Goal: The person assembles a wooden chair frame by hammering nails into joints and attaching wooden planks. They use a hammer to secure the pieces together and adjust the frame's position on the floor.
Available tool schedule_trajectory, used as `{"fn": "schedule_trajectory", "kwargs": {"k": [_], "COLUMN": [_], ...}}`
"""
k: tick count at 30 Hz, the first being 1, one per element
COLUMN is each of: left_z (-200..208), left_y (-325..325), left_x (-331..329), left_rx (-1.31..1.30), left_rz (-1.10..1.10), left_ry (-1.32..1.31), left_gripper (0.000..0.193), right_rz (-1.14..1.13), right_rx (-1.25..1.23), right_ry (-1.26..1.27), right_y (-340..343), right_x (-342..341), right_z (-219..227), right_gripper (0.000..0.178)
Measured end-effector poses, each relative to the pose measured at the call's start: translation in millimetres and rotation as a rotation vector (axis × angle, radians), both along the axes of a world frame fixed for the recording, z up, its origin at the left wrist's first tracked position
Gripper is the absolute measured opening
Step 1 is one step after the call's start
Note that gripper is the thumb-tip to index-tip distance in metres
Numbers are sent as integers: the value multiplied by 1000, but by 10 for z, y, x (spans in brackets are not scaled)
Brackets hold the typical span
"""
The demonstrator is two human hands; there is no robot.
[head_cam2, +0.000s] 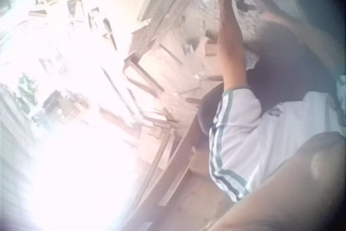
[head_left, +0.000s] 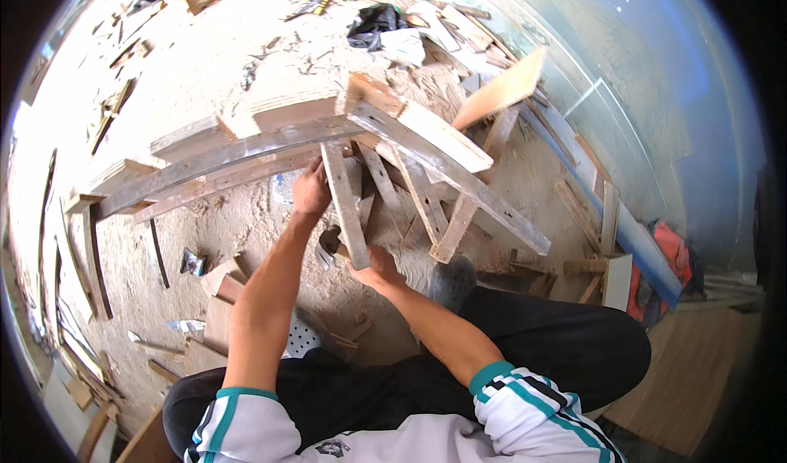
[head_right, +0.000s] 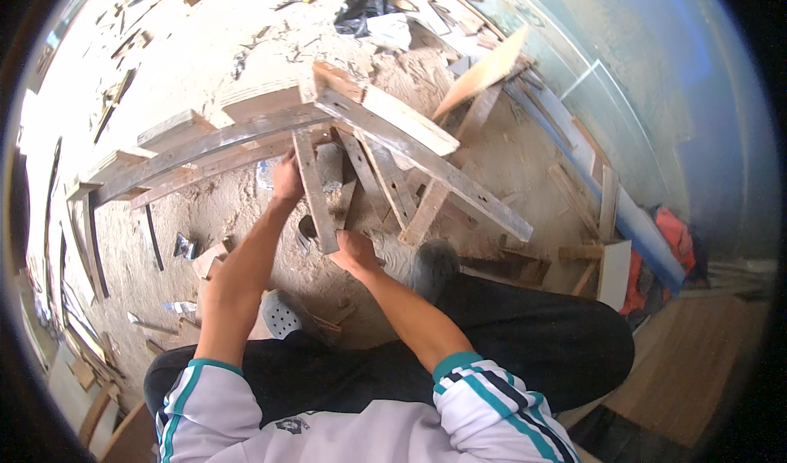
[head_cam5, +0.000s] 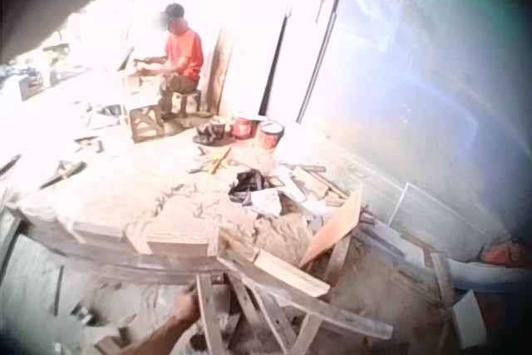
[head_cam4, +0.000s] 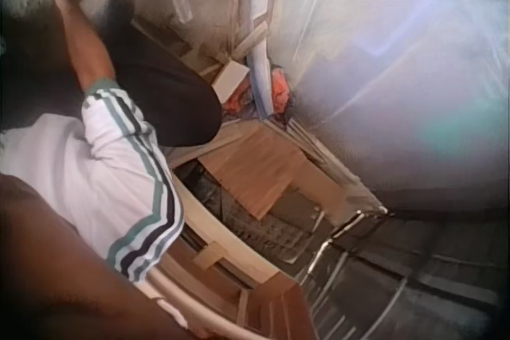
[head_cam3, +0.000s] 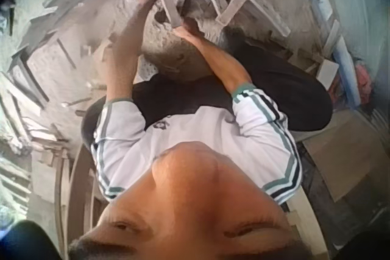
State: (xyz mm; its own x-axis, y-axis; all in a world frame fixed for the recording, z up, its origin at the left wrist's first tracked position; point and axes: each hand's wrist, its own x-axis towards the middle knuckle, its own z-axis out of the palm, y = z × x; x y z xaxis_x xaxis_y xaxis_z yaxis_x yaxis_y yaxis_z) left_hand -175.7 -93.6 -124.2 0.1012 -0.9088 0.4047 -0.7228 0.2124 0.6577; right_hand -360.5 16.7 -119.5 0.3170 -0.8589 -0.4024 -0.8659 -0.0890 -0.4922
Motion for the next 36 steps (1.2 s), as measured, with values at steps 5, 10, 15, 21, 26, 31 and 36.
{"fn": "schedule_trajectory", "kwargs": {"k": [5,10,15,21,26,31,36], "left_z": [181,193,326,267,317,360,1144], "left_y": [200,73,-361,-371,-492,-319,-96], "left_x": [-507,-576,-503,-328,-623,-433,-156], "left_rx": [316,403,331,365,437,447,692], "left_rz": [553,741,662,850,786,328,-28], "left_ry": [887,1727,1952,1927,1986,1954,1904], "left_gripper": [20,34,52,51,52,51,52], "right_rz": [13,359,650,899,666,307,402], "right_rx": [0,0,213,511,39,-341,-229], "right_ry": [83,172,203,633,441,396,591], "right_y": [192,214,68,-279,-895,-1488,-1585], "right_x": [-81,8,-298,149,-311,-545,-619], "right_z": [-298,-905,-961,1445,2953,3411,3269], "right_gripper": [27,44,49,30,34,43,61]}}
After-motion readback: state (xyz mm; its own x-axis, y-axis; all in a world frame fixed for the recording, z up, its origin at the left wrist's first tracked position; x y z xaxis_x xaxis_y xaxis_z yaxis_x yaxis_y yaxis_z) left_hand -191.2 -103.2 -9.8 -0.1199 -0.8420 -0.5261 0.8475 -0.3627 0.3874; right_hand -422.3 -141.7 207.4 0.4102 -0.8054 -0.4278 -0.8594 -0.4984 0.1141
